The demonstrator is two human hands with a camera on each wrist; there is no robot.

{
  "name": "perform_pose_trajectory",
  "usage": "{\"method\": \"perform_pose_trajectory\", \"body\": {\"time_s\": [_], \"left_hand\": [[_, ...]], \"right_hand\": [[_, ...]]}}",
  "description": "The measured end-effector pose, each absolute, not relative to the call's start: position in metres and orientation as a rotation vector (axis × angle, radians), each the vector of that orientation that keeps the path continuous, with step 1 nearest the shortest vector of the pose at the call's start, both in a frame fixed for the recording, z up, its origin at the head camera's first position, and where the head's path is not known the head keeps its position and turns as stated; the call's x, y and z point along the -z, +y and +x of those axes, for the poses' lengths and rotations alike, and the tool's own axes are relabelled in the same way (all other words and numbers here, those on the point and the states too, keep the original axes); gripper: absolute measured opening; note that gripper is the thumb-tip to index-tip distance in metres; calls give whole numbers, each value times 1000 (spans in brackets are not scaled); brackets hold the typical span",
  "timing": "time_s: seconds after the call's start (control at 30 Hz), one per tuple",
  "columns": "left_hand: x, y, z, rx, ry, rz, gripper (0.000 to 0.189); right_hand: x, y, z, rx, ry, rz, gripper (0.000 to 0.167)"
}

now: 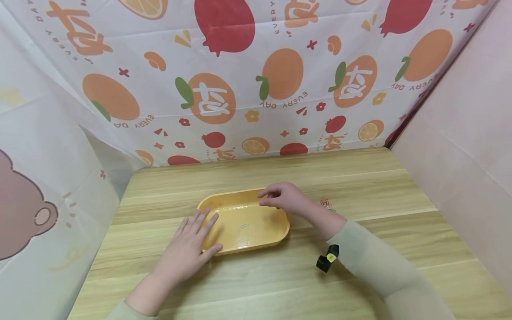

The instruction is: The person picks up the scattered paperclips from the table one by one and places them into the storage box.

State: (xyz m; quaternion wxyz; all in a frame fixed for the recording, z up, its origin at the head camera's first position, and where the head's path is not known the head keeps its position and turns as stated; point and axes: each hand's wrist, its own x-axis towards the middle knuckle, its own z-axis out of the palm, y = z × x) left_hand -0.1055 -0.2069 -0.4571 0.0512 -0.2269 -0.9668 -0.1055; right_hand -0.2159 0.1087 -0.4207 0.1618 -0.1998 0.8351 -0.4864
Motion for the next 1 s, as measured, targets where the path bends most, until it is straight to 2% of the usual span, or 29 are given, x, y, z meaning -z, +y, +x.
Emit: {"method": "perform_pose_trajectory", "body": {"time_s": [0.37,1.0], "left_hand": [[461,-209,-107,316,-2952,-679,80],[460,-208,-107,314,-2953,-684,80]], "right_hand": [[424,148,-211,1466,2388,-462,34],[454,248,-201,1425,2506,-235,42]]}}
